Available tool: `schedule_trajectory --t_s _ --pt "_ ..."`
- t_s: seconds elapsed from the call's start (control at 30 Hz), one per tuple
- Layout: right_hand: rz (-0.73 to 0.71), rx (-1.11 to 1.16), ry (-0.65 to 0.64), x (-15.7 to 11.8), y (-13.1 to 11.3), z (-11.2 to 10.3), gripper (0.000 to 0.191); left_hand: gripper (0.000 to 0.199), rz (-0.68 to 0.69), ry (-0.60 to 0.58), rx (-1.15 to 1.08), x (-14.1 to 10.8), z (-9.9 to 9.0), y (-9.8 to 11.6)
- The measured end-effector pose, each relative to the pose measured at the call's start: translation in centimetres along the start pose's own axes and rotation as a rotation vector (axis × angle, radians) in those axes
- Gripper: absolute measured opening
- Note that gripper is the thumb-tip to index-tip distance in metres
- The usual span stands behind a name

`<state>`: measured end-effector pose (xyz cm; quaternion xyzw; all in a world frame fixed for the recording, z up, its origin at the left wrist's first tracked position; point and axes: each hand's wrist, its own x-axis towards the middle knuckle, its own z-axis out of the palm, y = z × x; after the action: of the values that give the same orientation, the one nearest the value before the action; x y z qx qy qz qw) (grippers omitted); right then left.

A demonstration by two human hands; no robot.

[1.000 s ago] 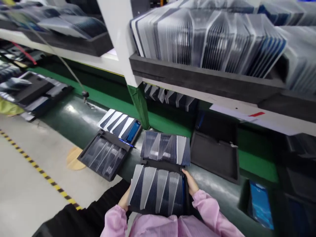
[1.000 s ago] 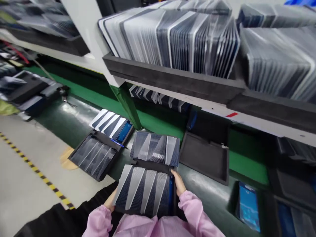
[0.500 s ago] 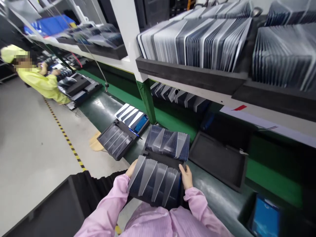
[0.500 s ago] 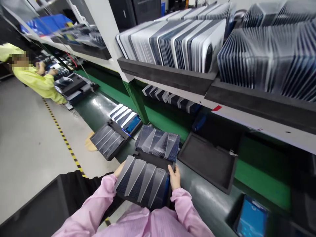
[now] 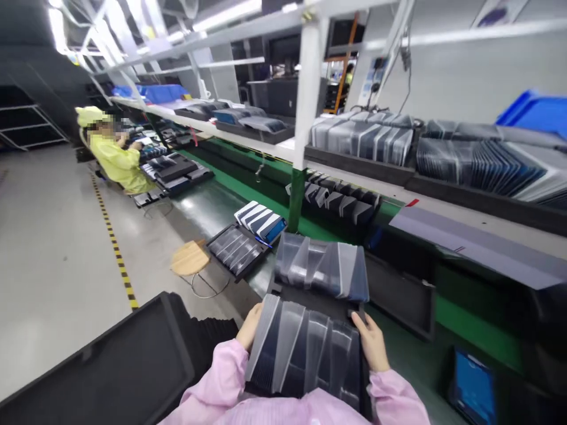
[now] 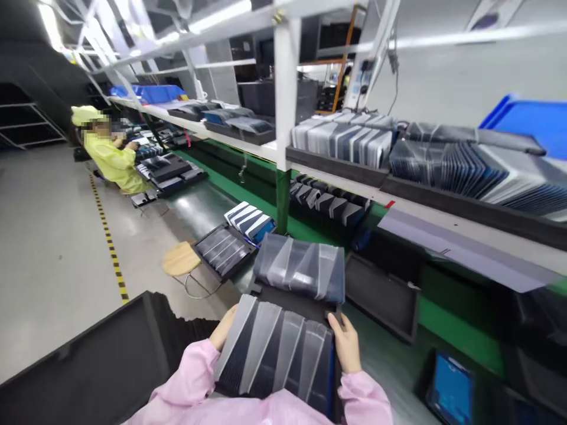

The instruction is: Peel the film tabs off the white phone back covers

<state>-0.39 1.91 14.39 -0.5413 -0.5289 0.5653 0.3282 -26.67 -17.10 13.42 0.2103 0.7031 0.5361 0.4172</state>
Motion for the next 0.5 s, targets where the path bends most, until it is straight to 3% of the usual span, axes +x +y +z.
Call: schedule_trajectory --t_s 0.17,0.33,0.5 --pt "0.015 -0.165 0.153 -10.7 1.9 0.5 0.092 0.064 0.089 -0.041 0.043 -6.9 -5.2 -1.2" --pt "0.093 -0.249 0.204 -21.0 3.8 2.4 0.116 0.062 0.055 -0.054 0.091 -13.7 -10.8 -4.1" --pt "0.097 -0.251 0.2 -26.3 3.8 3.8 0.112 0.066 0.037 -0.079 0.153 -18.0 -13.6 -6.0"
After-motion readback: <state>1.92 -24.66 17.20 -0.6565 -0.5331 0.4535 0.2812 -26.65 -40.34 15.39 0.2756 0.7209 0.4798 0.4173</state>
